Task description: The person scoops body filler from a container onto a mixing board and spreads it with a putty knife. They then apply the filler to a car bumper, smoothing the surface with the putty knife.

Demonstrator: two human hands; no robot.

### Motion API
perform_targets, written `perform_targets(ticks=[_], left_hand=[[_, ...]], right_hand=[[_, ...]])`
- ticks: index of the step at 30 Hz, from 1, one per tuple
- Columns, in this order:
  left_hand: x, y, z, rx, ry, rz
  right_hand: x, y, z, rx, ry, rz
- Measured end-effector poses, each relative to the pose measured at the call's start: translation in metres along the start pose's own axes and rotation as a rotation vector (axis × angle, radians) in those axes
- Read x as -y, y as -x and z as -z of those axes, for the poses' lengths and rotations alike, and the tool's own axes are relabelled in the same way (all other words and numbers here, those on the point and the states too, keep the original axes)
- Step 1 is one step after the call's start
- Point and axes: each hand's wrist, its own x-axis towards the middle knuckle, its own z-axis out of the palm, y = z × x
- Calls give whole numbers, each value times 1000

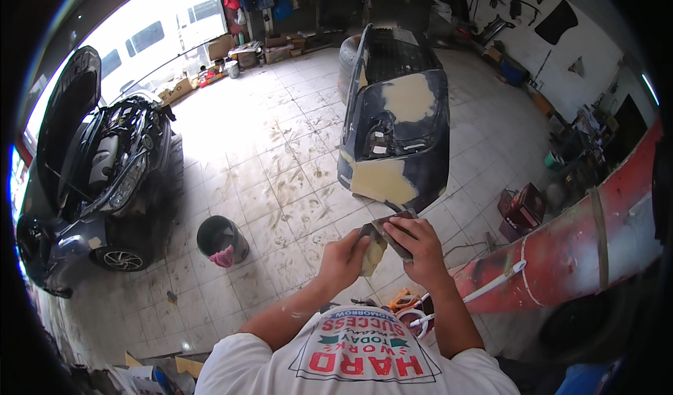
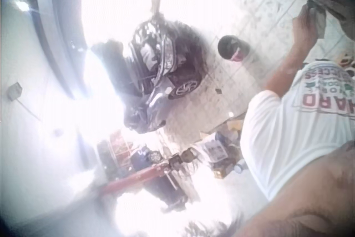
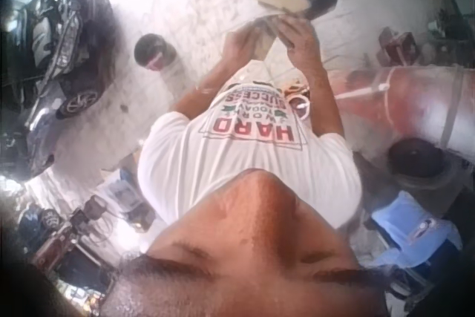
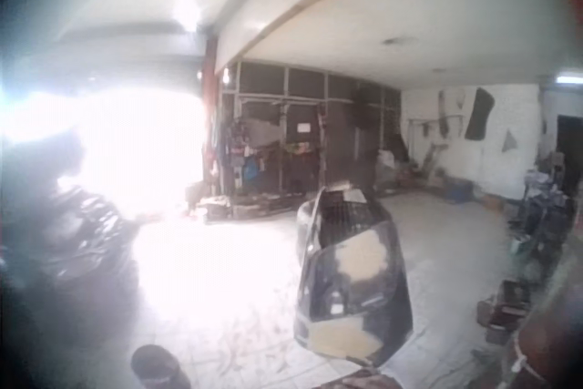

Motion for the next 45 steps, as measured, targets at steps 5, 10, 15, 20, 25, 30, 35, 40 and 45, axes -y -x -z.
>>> perform_targets(ticks=[5, 10, 15, 20, 25, 30, 35, 40, 45], left_hand=[[-13, 5, -3, -68, 53, 26], [-23, -3, 6, -92, 13, 12], [-28, -5, 11, -145, -33, 31], [-26, -13, 23, -311, -92, -35], [-21, -32, 36, -454, 264, 26], [-10, -28, 23, -252, 1066, 624], [10, -11, 20, -311, 871, 523], [6, -9, 15, -317, 236, 157], [-18, -23, 25, -368, 82, -100]], right_hand=[[18, -15, 6, -79, -35, 42], [14, -15, 17, 12, 63, 114], [19, -2, -15, 94, -126, 81], [17, 16, -34, 193, -146, 139], [32, 22, -23, 77, -197, 213], [14, 3, -33, -48, -235, 161], [-42, -1, -21, 197, 252, 49], [-24, 16, -18, 94, 150, 134], [19, 16, -35, 255, 26, 172]])
